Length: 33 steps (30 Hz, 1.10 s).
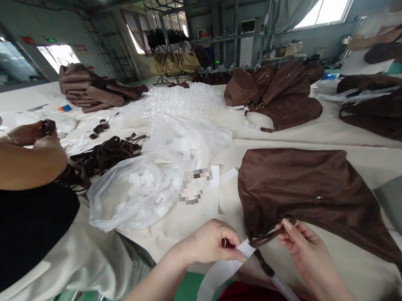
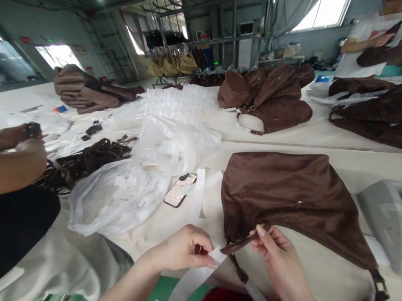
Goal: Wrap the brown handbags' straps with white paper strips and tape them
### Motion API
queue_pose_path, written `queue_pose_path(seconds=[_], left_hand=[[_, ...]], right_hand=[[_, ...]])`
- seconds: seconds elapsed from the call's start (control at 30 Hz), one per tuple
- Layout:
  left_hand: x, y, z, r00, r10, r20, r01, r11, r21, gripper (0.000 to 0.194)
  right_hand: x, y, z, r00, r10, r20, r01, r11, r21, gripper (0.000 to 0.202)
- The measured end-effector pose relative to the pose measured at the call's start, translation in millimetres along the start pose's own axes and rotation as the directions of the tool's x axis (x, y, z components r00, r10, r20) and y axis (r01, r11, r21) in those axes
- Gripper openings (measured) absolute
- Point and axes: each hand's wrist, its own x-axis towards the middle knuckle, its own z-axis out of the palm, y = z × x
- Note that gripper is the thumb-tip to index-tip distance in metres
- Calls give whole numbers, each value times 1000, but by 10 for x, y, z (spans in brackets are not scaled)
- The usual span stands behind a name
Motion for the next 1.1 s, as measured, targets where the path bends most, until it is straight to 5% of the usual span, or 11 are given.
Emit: queue_pose_path(seconds=[0.33, 0.53, 0.63, 0.77, 0.97, 1.1], left_hand=[[233, 27, 98, 999, -45, -9, 46, 997, 55, 40], [437, 67, 234, 971, -49, -233, 71, 994, 85, 46], [433, 137, 224, 983, -133, -126, 143, 987, 70, 44], [406, 232, 177, 946, -318, 65, 323, 943, -79, 46], [530, 222, 223, 960, -263, -97, 256, 964, -77, 51], [553, 211, 235, 967, -237, -91, 242, 969, 43, 45]], right_hand=[[-74, 32, 38, 995, 16, 103, 3, 983, -185, 28], [-74, -37, 149, 984, 32, 176, 32, 937, -349, 35], [-40, -93, 154, 985, 62, 163, -14, 960, -279, 39], [-17, -137, 143, 979, 158, 130, -153, 987, -48, 32], [-73, -87, 146, 969, 194, 150, -176, 976, -129, 37], [-60, -70, 35, 953, 196, 230, -93, 915, -393, 42]])
